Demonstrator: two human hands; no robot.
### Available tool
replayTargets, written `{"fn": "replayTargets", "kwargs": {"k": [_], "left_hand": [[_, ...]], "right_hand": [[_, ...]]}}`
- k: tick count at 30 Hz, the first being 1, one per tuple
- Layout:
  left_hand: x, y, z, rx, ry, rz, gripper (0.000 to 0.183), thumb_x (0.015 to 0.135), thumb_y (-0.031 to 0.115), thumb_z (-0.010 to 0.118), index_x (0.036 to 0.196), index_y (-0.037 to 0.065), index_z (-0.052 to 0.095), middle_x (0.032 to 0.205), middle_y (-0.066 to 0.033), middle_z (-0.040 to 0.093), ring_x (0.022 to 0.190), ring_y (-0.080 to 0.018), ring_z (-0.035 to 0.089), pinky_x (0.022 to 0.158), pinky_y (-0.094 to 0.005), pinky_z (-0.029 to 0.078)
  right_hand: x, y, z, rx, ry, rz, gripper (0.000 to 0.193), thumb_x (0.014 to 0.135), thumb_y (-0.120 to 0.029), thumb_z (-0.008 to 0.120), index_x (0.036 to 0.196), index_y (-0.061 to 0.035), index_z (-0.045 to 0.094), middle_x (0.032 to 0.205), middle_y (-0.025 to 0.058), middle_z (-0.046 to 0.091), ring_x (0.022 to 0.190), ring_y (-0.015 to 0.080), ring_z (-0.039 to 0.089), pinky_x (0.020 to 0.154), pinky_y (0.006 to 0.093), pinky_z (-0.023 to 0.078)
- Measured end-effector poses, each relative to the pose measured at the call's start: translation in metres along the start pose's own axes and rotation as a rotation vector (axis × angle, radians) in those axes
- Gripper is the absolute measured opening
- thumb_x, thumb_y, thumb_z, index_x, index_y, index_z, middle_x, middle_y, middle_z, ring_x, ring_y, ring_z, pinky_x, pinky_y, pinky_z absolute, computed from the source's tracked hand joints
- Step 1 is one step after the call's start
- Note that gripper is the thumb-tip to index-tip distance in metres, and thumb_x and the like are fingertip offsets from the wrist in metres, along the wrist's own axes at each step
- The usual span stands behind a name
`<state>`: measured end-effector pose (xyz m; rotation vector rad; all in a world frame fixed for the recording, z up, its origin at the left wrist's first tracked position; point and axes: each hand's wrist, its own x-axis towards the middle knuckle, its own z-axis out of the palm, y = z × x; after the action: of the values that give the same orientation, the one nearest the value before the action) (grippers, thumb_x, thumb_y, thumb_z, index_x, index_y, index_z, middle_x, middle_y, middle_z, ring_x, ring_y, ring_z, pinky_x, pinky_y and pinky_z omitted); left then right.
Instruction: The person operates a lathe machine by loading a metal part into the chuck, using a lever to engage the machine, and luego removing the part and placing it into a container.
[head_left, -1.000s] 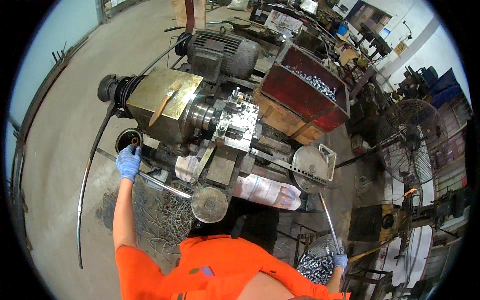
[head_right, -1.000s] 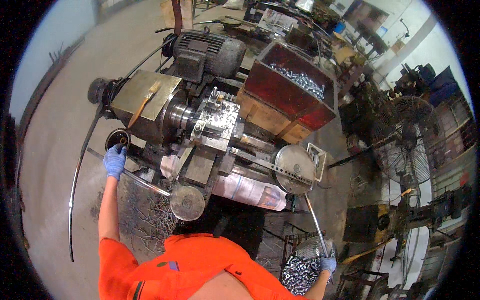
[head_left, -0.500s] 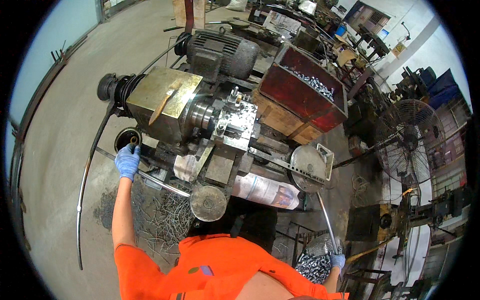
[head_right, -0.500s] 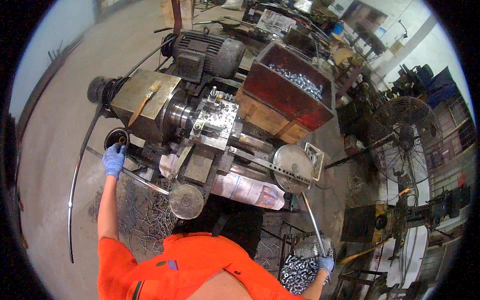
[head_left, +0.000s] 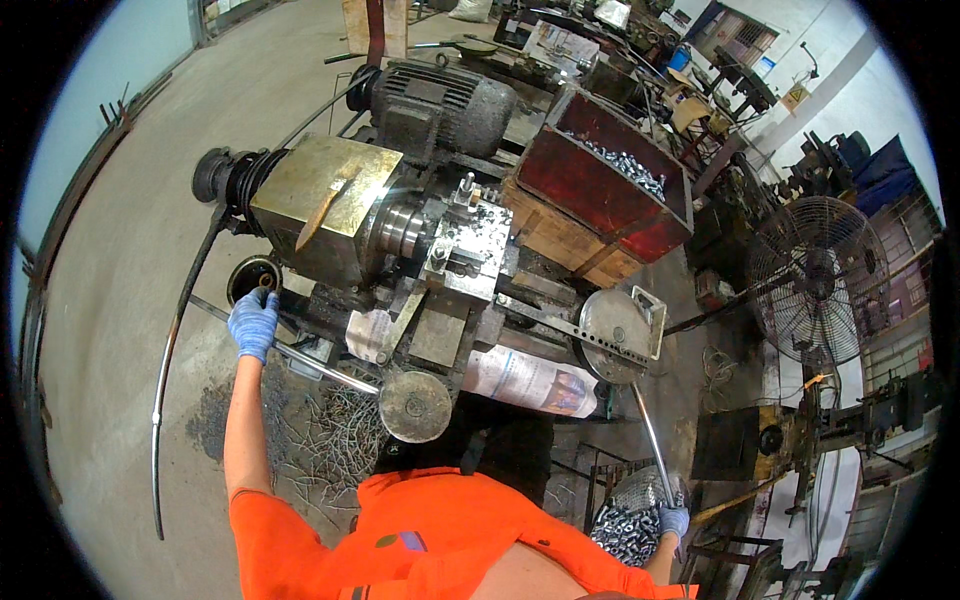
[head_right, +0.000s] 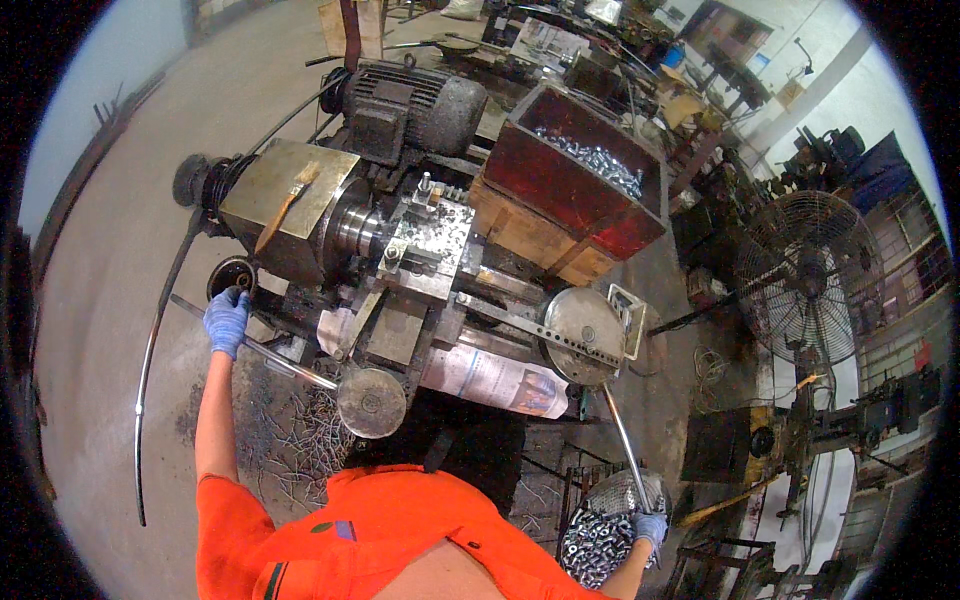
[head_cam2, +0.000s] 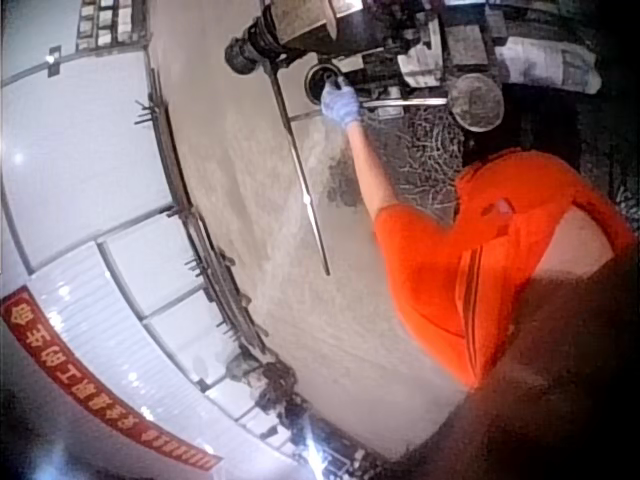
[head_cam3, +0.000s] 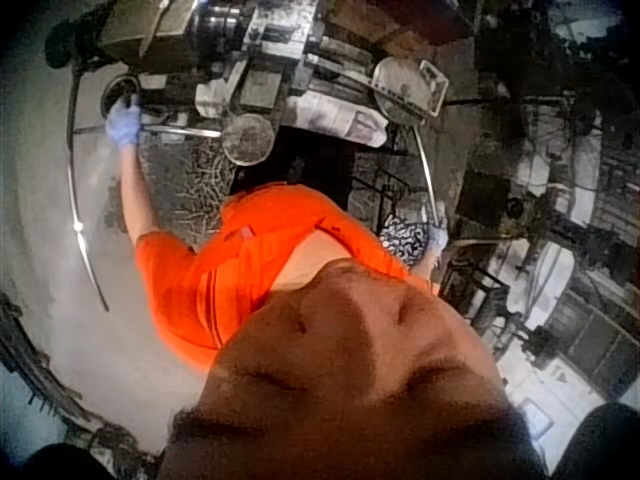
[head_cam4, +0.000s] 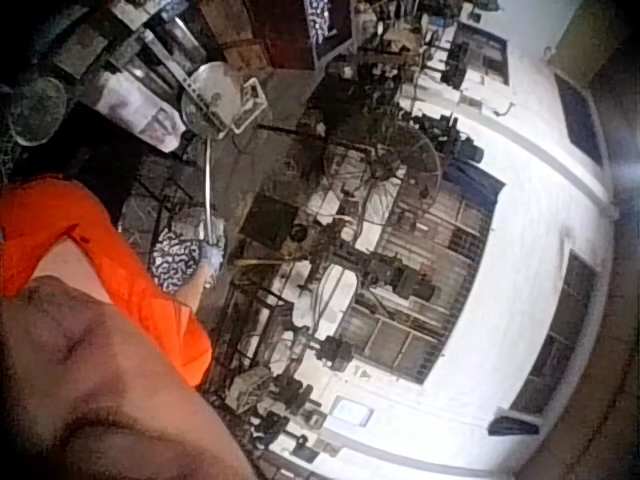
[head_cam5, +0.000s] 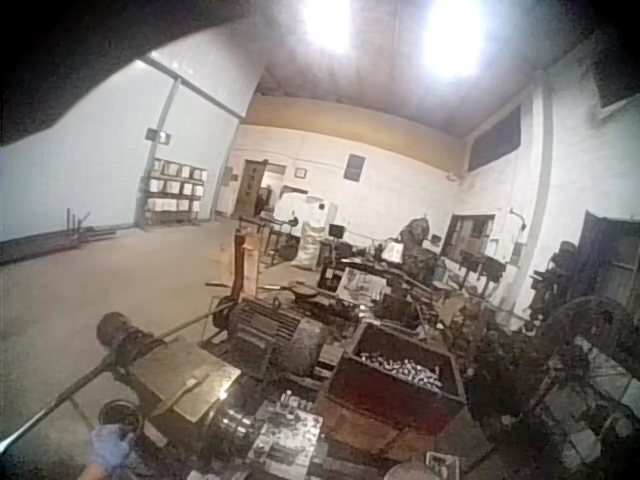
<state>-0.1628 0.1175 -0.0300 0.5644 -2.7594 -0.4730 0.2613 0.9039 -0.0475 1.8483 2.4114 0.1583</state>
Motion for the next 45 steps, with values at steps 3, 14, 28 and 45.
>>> {"fn": "replayTargets", "kwargs": {"k": [3, 14, 28, 45], "left_hand": [[0.0, -0.002, 0.001, -0.003, -0.005, 0.0, 0.026, 0.081, 0.035, 0.059, 0.093, 0.013, 0.068, 0.085, -0.0122, 0.066, 0.08, -0.0314, 0.063, 0.07, -0.042, 0.049], [-0.002, 0.005, -0.008, 0.007, -0.013, -0.016, 0.026, 0.081, 0.034, 0.059, 0.094, 0.014, 0.068, 0.087, -0.0119, 0.066, 0.081, -0.0308, 0.063, 0.07, -0.0416, 0.049], [-0.001, 0.004, -0.004, 0.016, 0.008, 0.01, 0.025, 0.081, 0.034, 0.06, 0.092, 0.013, 0.067, 0.084, -0.0129, 0.066, 0.08, -0.0318, 0.062, 0.069, -0.0422, 0.048], [-0.001, 0.001, -0.003, -0.002, 0.008, 0.0, 0.024, 0.081, 0.034, 0.059, 0.093, 0.014, 0.068, 0.083, -0.0131, 0.066, 0.078, -0.0323, 0.062, 0.068, -0.0421, 0.049]], "right_hand": [[-0.018, -0.016, -0.019, 0.013, -0.014, 0.014, 0.055, 0.062, -0.045, 0.073, 0.093, 0.0011, 0.066, 0.097, 0.025, 0.063, 0.094, 0.0375, 0.061, 0.082, 0.0417, 0.049], [-0.021, -0.018, -0.023, 0.039, -0.087, 0.064, 0.05, 0.055, -0.031, 0.074, 0.095, -0.0009, 0.066, 0.101, 0.0238, 0.063, 0.097, 0.0358, 0.061, 0.084, 0.0391, 0.048], [-0.01, 0.006, 0.009, 0.023, 0.052, -0.005, 0.056, 0.059, -0.044, 0.073, 0.093, 0.0004, 0.065, 0.095, 0.0235, 0.064, 0.092, 0.0374, 0.062, 0.082, 0.0405, 0.048], [-0.011, 0.001, 0.007, 0.007, -0.057, 0.074, 0.054, 0.057, -0.039, 0.077, 0.094, -0.001, 0.067, 0.102, 0.0233, 0.063, 0.098, 0.0345, 0.061, 0.087, 0.0386, 0.047]]}}
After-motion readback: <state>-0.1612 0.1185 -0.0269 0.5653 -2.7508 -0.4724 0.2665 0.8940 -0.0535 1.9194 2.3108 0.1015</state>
